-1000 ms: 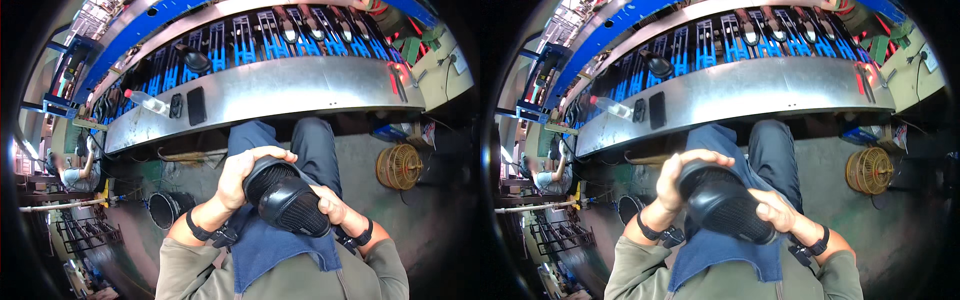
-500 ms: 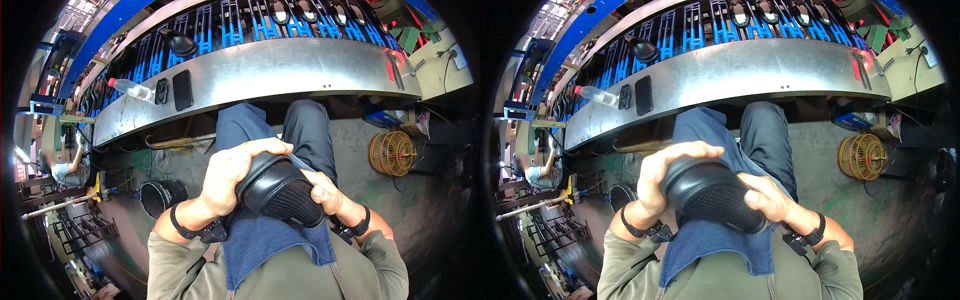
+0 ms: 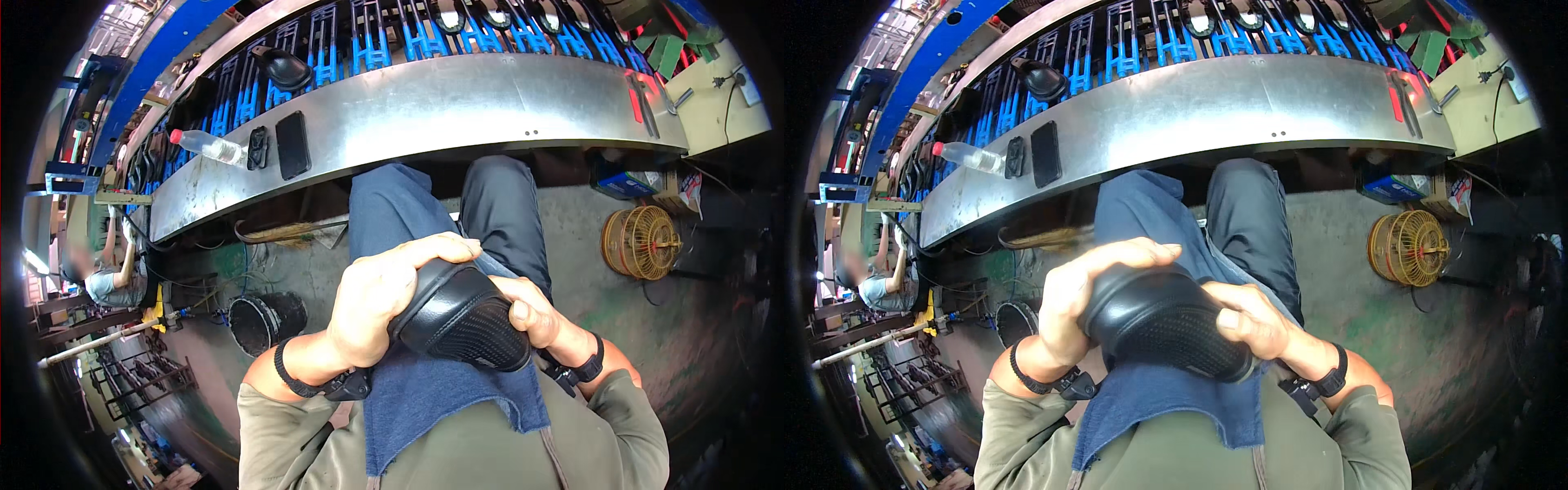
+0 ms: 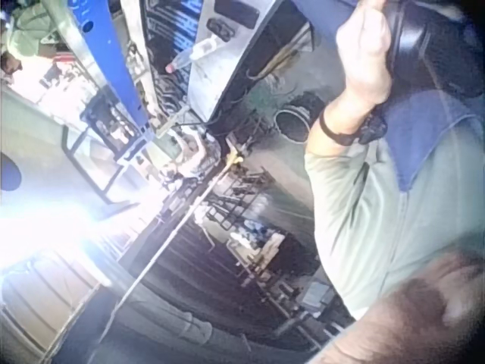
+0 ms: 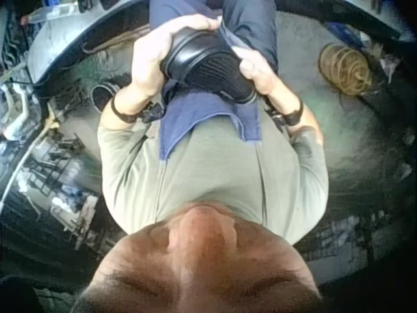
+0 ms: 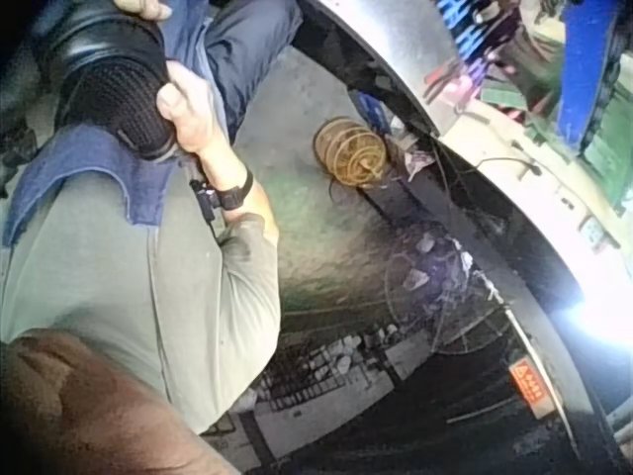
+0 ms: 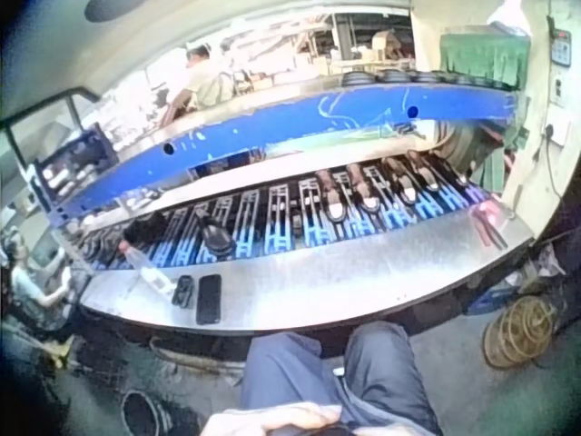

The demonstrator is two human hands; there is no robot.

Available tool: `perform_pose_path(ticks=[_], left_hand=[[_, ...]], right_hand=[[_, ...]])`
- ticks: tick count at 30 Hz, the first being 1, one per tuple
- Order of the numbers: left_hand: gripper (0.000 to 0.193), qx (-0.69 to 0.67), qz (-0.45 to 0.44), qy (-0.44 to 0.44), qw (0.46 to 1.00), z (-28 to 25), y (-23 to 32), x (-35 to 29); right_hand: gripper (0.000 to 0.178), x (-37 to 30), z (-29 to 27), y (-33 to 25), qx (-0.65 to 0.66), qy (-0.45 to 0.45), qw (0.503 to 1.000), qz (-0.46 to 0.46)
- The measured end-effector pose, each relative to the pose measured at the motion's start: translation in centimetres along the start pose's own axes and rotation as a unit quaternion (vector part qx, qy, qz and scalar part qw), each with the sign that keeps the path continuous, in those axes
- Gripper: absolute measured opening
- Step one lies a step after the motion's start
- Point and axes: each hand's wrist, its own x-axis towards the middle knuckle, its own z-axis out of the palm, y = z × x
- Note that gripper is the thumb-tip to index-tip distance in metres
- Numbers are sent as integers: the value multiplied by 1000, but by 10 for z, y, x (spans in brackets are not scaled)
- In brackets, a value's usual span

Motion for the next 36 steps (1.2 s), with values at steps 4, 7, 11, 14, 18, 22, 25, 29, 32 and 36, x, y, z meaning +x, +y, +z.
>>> perform_pose_path(ticks=[4, 7, 11, 14, 18, 22, 25, 29, 32, 36], left_hand=[[66, -19, -46, -5, 999, 6, 10, -11], [61, 60, -12, -31, 998, 3, 24, -19], [79, 229, 46, -80, 969, -1, 30, -17], [81, 261, 66, -28, 963, 11, 15, -21], [77, 348, 140, 78, 924, 28, 3, -12], [96, 286, 138, 82, 945, 36, -17, -16], [101, 188, 134, 92, 969, 47, -30, -8], [95, 249, 162, 38, 954, 42, -24, 14], [93, 296, 171, -5, 940, 31, -8, 33], [80, 282, 80, -106, 950, 12, 5, 41]], right_hand=[[73, -3, 1, -3, 18, -17, 1000, -2], [73, -2, 0, -4, 12, -19, 1000, -17], [74, -2, -2, 0, 8, 0, 1000, -4], [75, -3, -1, 2, 36, 9, 999, 11], [75, -6, -5, 13, 61, 36, 997, 10], [77, -11, -7, 12, 82, 39, 996, -1], [79, -20, -18, 27, 191, 72, 979, -27], [72, -11, -5, 9, 407, 141, 902, -35], [69, -10, -5, 11, 387, 177, 903, -56], [70, -16, -9, 22, 408, 150, 899, -46]])
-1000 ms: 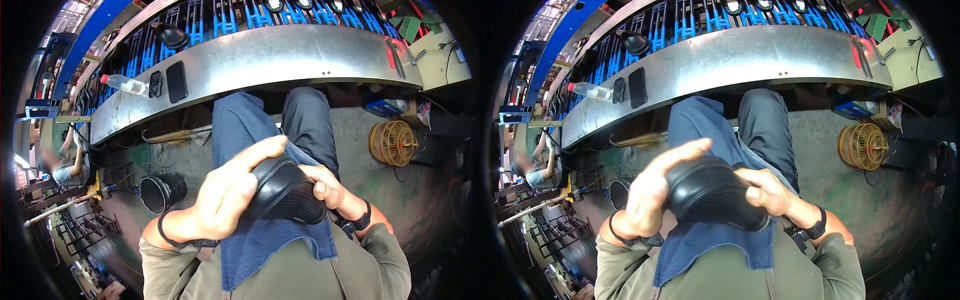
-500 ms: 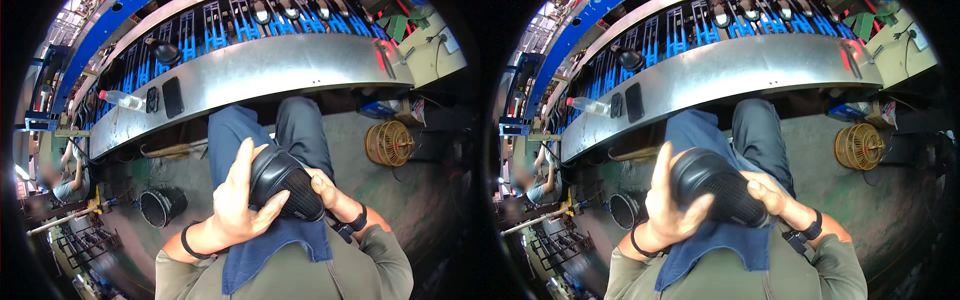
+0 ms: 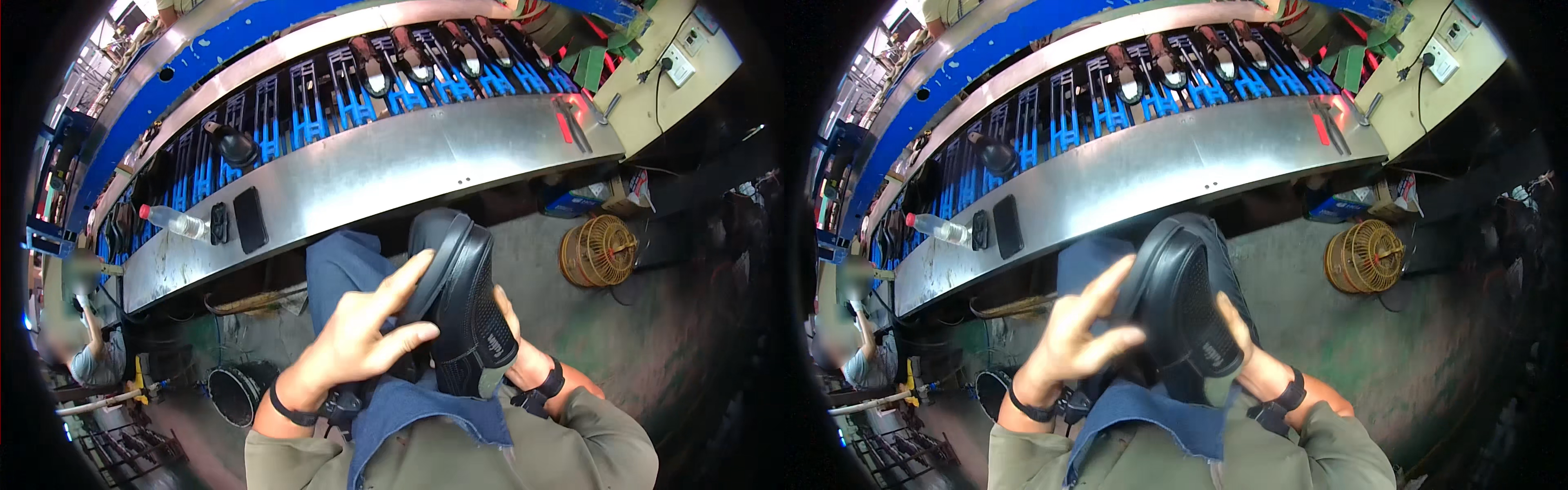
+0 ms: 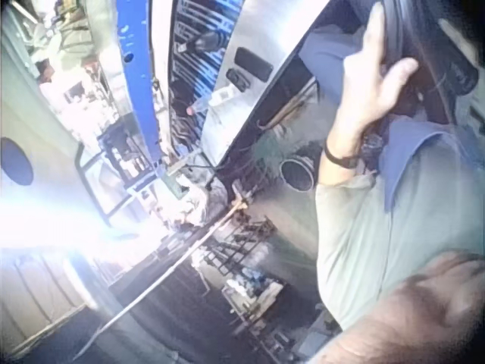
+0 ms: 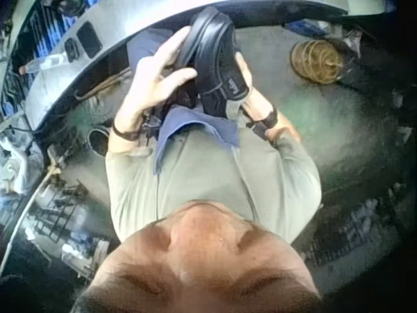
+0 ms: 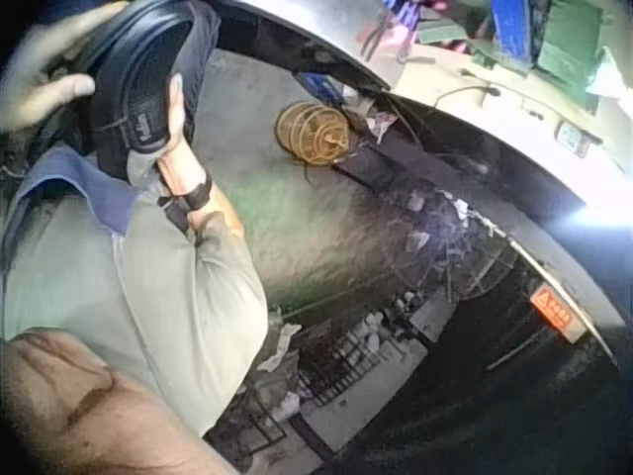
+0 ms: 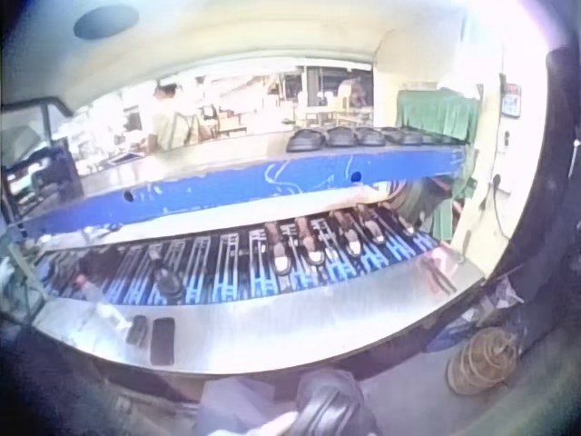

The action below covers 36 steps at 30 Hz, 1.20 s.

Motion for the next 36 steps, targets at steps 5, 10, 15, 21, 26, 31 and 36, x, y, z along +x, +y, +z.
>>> perform_pose_path(ticks=[5, 10, 15, 21, 26, 31, 36], left_hand=[[81, -82, -13, -39, 996, -14, 9, 8], [65, 86, 60, 52, 993, -5, 7, 13], [54, 8, 64, 2, 998, -16, -2, 15], [59, 214, 25, -13, 976, 1, 43, 14], [84, 233, 20, -17, 972, 7, 49, 7], [100, -97, -71, 198, 973, 36, 17, -10], [60, -463, -147, 340, 806, 31, -58, -15]], right_hand=[[70, 4, -4, 0, 46, -48, 998, 7], [71, 3, 8, -1, -2, -54, 998, 12], [67, 0, 3, 2, 42, -60, 997, 28], [64, -3, -2, 5, 28, -49, 998, -13], [64, 6, -4, 5, -27, -29, 999, -2], [66, 16, 31, -22, -154, -29, 987, -32], [86, 38, 76, 13, -662, 4, 739, -123]])
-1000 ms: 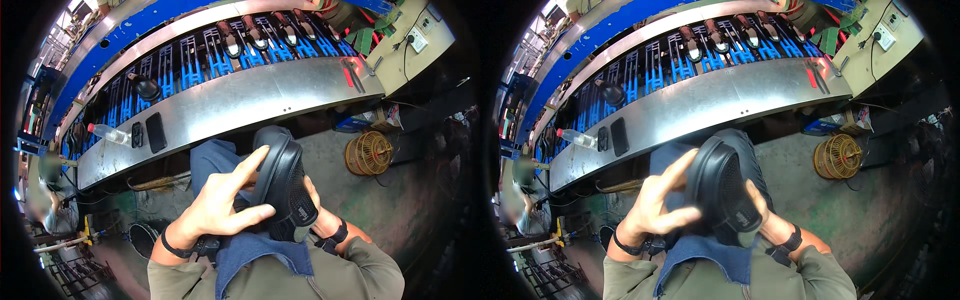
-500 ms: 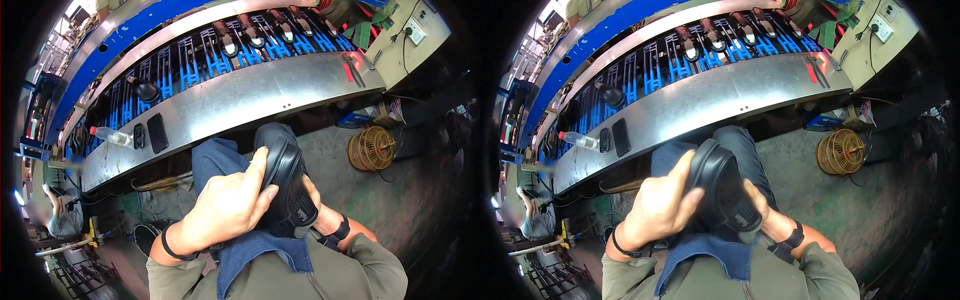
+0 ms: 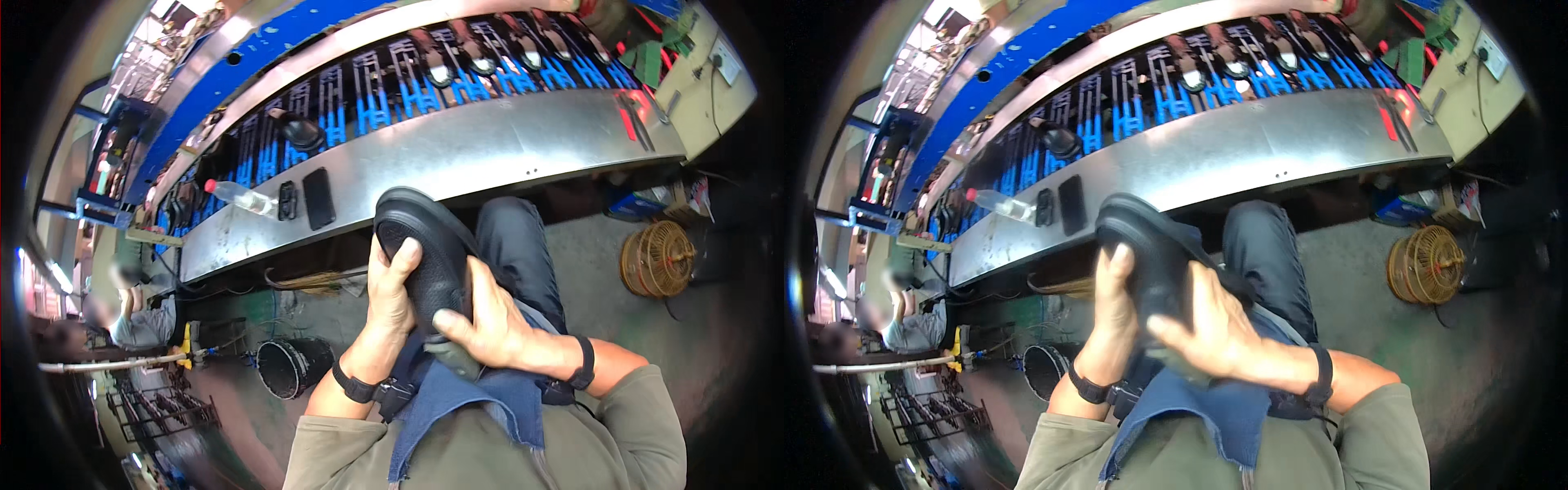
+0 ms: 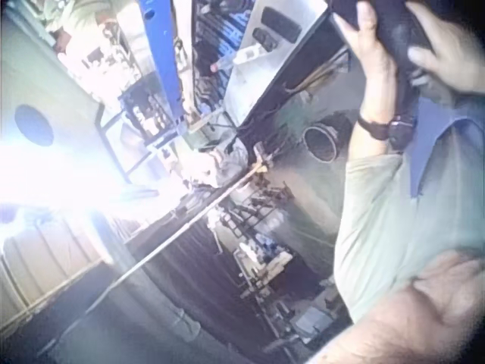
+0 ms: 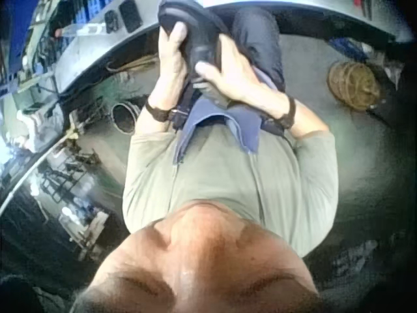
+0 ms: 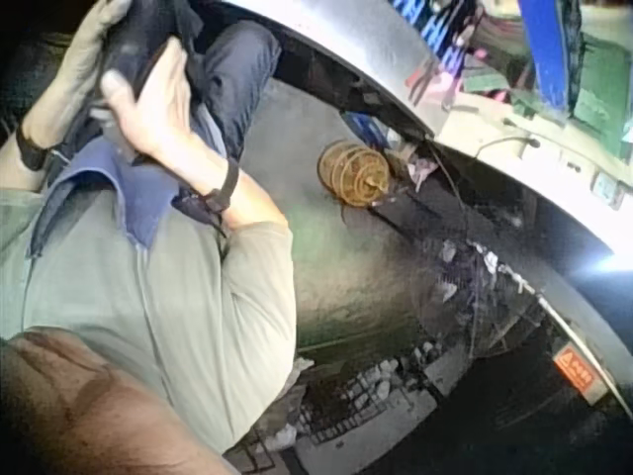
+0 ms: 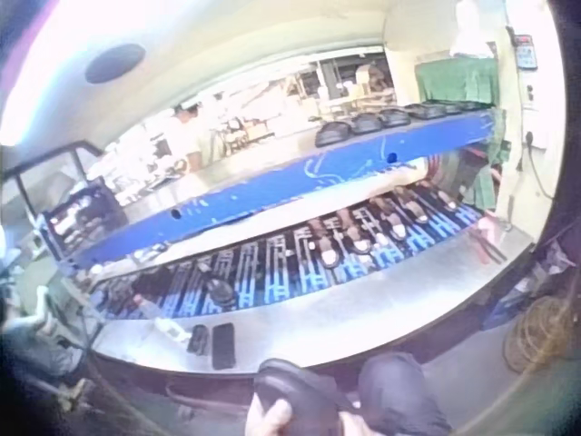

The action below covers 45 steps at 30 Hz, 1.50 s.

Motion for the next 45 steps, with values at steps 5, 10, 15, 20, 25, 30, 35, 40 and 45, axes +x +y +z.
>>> perform_pose_path(ticks=[5, 10, 15, 20, 25, 30, 35, 40, 45], left_hand=[[73, -139, -11, -52, 989, -58, 7, -24], [78, -125, 8, -115, 986, -52, 7, -20], [103, -76, -26, -89, 993, -38, 10, -32], [100, 200, 108, -23, 974, -19, 36, -30], [86, 163, 118, -31, 979, -23, 26, -26], [82, 114, 7, 29, 993, -38, -3, -19], [89, -107, -144, -129, 975, -65, -47, -6], [63, -154, -251, 31, 955, -42, -55, 20], [42, -67, -219, 30, 973, -33, -24, 12]], right_hand=[[60, 3, -35, -16, -41, -193, 974, -112], [62, 66, -43, -37, -92, -125, 962, -223], [67, 79, -40, -28, -28, -193, 924, -329], [57, 78, -43, -30, -88, -218, 929, -287], [49, 82, -41, -10, 75, -206, 931, -292], [56, 54, -22, -14, -129, -137, 952, -242], [72, -18, -32, 7, -192, -104, 955, -200], [77, -24, -36, 27, -272, -77, 936, -211], [63, 37, -40, 5, -87, -29, 864, -495]])
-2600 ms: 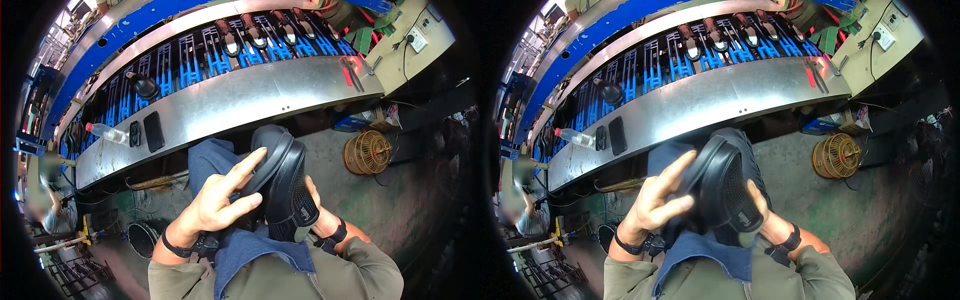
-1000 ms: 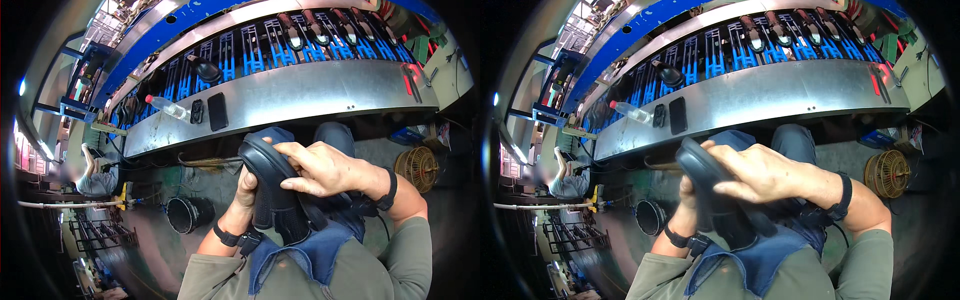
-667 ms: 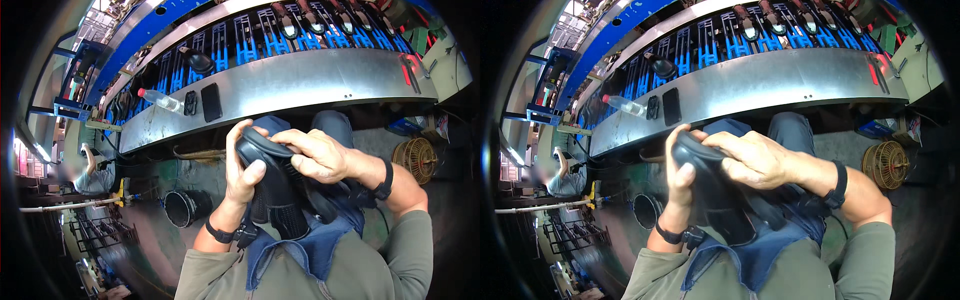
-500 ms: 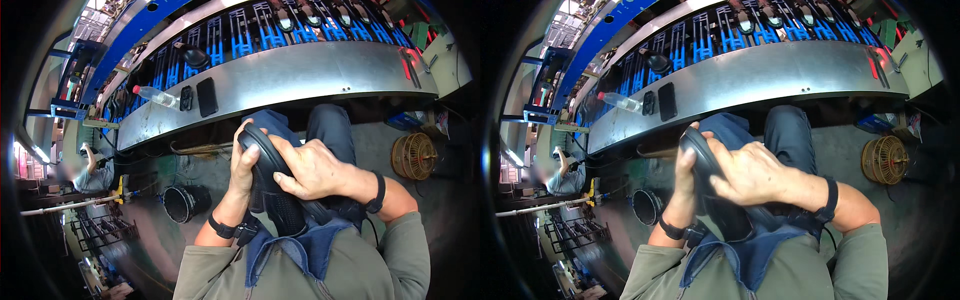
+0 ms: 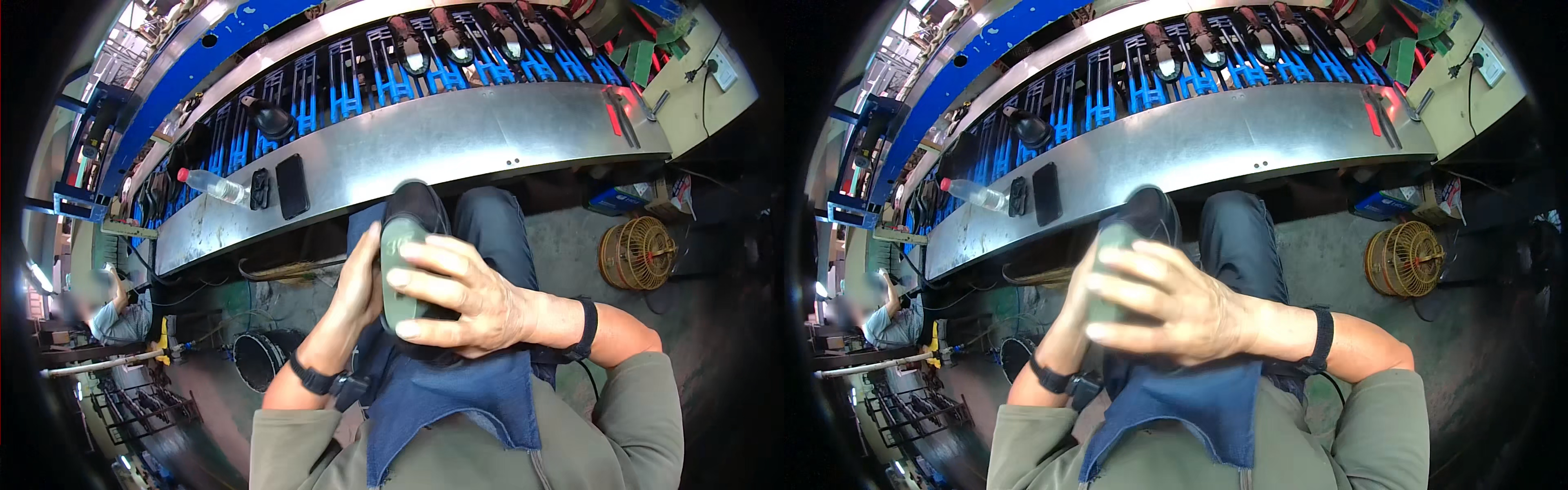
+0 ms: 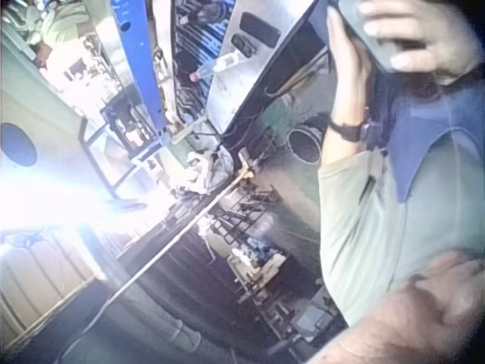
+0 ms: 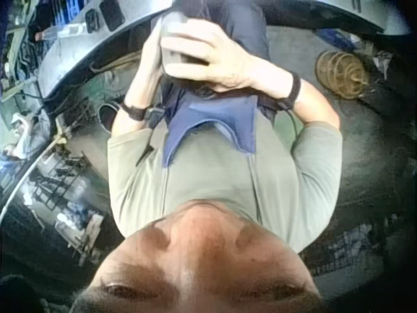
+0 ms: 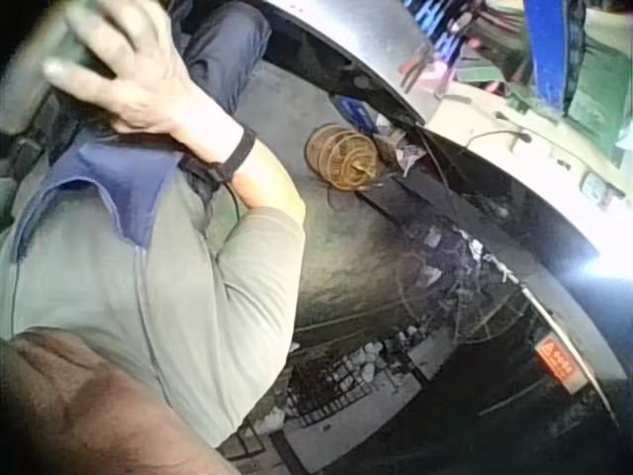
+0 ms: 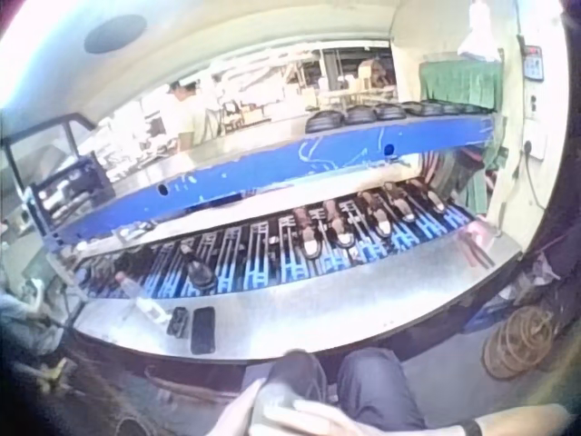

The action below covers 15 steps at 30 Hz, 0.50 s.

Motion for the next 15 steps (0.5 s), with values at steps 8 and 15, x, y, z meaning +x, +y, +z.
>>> perform_pose_path(ticks=[8, 15], left_hand=[[55, 147, 253, 25, 956, 8, -20, 59], [23, 184, 62, -80, 978, -11, 22, 89]], right_hand=[[47, -44, 38, 122, 323, 88, 726, 601], [34, -33, 25, 135, 429, 57, 690, 581]])
